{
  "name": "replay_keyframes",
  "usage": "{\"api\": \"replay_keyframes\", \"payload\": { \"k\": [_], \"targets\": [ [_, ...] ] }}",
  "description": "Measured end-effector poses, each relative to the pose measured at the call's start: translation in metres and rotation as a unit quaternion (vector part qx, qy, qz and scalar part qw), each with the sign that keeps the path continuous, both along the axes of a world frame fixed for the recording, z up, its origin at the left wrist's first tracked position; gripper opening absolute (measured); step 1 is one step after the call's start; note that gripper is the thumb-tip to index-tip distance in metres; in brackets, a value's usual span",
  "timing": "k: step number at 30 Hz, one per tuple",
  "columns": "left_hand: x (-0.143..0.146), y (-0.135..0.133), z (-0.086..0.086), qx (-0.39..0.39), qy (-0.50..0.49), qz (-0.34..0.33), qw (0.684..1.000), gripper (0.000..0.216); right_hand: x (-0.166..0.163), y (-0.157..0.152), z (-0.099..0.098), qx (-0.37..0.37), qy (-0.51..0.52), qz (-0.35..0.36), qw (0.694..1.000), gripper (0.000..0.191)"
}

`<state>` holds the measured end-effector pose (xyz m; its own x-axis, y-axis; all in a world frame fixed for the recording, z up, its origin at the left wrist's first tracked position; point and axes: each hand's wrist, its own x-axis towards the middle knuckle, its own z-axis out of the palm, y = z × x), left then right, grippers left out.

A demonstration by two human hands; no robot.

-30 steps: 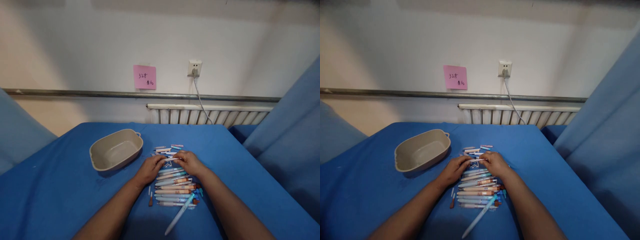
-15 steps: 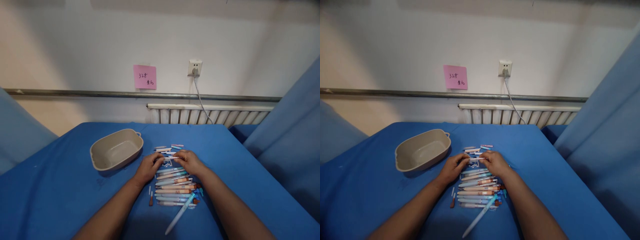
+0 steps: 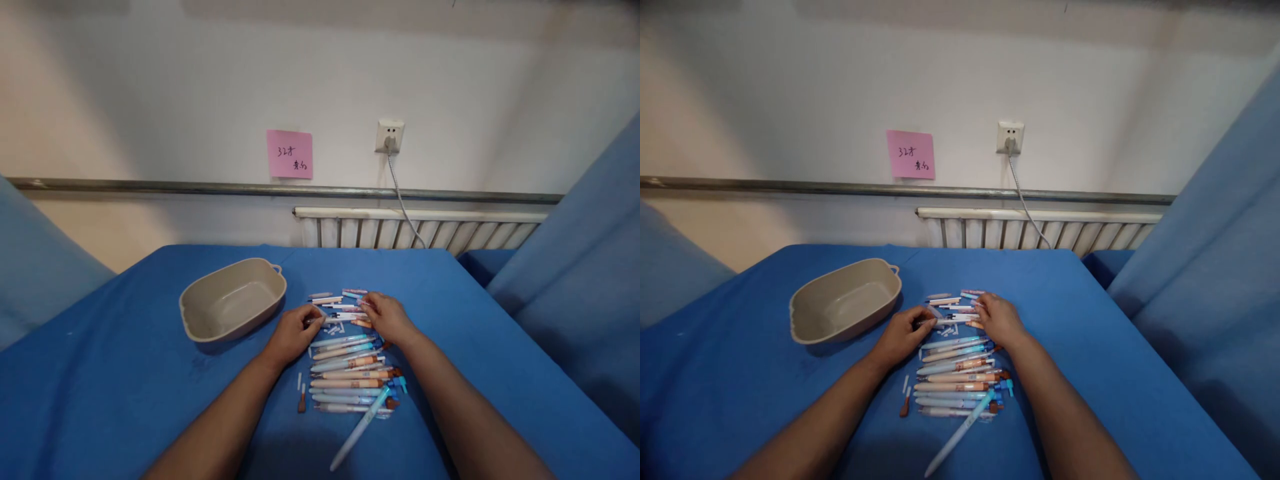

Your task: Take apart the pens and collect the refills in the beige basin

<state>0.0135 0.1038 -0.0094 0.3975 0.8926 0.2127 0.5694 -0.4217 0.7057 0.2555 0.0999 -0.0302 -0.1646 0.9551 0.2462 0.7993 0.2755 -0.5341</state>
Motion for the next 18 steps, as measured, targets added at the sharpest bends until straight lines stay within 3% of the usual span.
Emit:
{"api": "replay_keyframes", "payload": {
  "k": [10,18],
  "targets": [
    [0.0,0.004,-0.007,-0.018,-0.057,0.014,0.998,0.024,-0.009,-0.006,0.008,-0.026,-0.066,0.11,0.991,0.018],
    [-0.008,0.011,-0.01,0.022,-0.04,0.099,0.994,0.024,-0.001,-0.005,0.003,-0.044,-0.116,0.099,0.987,0.017]
  ]
}}
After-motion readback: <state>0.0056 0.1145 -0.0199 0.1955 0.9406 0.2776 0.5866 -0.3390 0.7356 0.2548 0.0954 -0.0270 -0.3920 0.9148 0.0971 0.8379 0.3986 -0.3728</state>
